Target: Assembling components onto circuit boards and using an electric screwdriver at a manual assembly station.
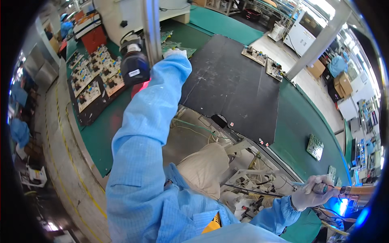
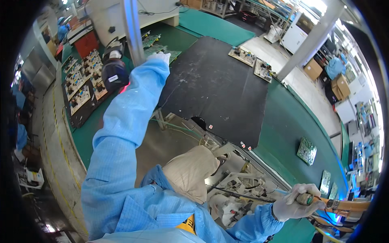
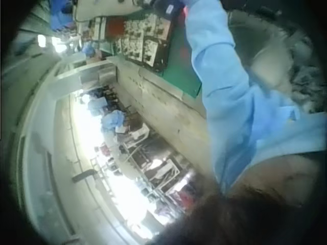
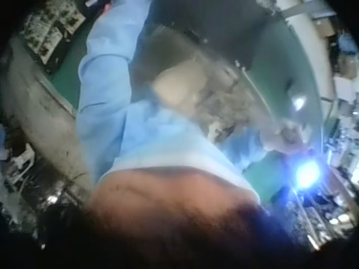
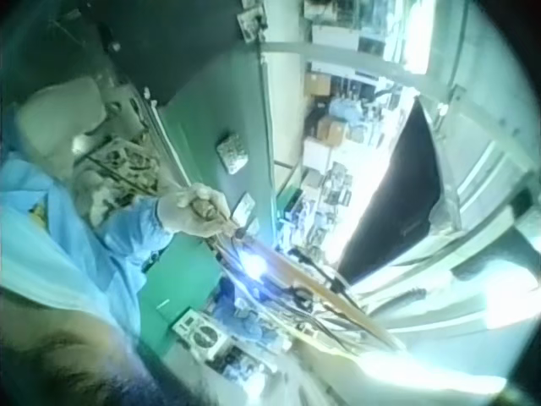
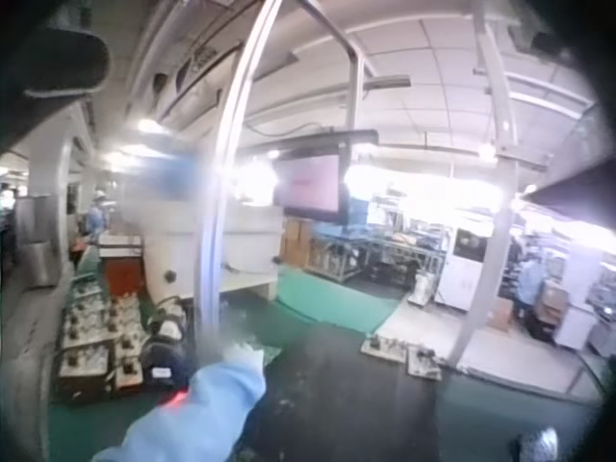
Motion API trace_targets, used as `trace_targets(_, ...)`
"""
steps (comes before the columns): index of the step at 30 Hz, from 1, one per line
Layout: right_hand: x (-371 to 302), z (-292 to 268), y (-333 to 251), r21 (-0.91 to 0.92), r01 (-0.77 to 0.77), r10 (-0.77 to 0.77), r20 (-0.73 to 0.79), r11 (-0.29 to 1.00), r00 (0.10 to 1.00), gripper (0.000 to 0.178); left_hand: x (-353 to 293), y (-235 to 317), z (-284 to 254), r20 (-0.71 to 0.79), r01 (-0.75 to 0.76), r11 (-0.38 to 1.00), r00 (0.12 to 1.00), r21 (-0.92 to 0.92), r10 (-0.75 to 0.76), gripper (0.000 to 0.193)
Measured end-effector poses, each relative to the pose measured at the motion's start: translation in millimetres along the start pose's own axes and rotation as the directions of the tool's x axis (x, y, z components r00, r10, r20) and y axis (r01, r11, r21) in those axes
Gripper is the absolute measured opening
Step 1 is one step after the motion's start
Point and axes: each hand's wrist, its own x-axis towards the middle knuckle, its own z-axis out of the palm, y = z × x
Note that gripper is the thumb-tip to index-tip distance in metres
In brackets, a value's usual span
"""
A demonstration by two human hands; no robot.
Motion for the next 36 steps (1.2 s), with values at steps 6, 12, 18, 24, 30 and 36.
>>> trace_targets(6,8,-5,2,-0.059,0.040,-0.036,0.063,0.997,0.997,0.060,14,104,-81,0.243,-0.205,0.966,0.956,0.156,0.163,0.037)
trace_targets(12,22,-18,5,-0.009,-0.012,0.014,0.195,1.000,0.981,0.055,80,211,-34,0.256,-0.482,0.869,0.831,-0.109,0.493,0.066)
trace_targets(18,35,-17,1,-0.056,0.042,-0.025,0.266,0.998,0.964,0.050,134,263,28,0.223,-0.345,0.901,0.887,-0.264,0.405,0.069)
trace_targets(24,47,-41,-7,0.195,-0.278,0.178,0.416,0.941,0.892,0.051,159,290,74,0.133,-0.306,0.903,0.924,-0.303,0.358,0.055)
trace_targets(30,48,-27,6,-0.083,0.102,-0.075,0.277,0.991,0.958,0.048,150,281,67,0.258,-0.353,0.888,0.865,-0.296,0.430,0.042)
trace_targets(36,35,4,5,0.014,0.033,-0.035,0.216,0.999,0.976,0.059,82,258,24,0.336,-0.463,0.797,0.734,-0.388,0.590,0.047)
